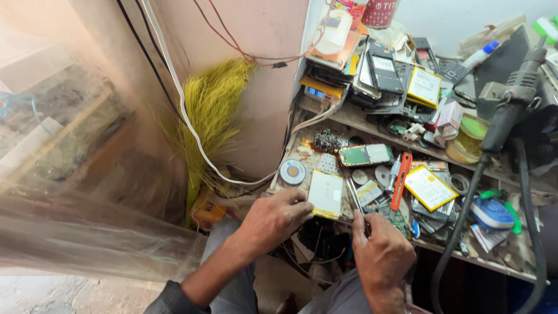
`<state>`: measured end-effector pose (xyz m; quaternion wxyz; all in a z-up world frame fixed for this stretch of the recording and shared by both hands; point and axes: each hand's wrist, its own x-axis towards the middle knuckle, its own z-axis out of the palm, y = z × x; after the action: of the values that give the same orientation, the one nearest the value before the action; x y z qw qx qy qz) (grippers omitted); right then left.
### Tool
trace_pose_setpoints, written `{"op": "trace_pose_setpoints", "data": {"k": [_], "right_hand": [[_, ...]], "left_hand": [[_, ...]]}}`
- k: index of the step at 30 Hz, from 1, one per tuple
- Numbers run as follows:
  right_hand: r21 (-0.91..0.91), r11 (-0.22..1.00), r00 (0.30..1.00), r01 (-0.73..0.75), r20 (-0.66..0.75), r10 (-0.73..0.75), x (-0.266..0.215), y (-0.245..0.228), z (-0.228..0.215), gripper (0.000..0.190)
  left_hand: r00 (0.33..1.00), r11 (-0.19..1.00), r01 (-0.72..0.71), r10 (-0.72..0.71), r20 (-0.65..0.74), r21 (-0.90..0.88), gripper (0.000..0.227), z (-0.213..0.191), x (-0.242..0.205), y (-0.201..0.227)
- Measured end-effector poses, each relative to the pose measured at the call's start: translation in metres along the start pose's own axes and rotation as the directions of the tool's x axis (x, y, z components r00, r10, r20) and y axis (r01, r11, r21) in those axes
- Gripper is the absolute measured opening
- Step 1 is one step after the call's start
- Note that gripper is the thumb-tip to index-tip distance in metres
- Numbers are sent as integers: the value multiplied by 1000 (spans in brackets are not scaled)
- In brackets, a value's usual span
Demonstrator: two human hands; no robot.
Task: The person uses a soldering iron to work on a small electronic component held in their left hand. They apply the hot tip to the component's connection points while manipulating the item on a cluttered workbench.
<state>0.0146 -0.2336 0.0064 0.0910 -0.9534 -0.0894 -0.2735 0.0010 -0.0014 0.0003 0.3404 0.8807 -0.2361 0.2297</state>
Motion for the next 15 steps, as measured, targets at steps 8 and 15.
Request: {"op": "trace_pose_setpoints", "data": {"k": [8, 15], "right_hand": [[60, 997, 998, 53, -27, -51, 8, 7, -3, 24], [10, 999, 999, 43, 16, -44, 20, 4, -9, 25]], "left_hand": [[997, 993, 58, -54, 49, -102, 15, -4, 7, -5], [994, 994, 104, -104, 22, -36, 9, 8, 12, -6]]}}
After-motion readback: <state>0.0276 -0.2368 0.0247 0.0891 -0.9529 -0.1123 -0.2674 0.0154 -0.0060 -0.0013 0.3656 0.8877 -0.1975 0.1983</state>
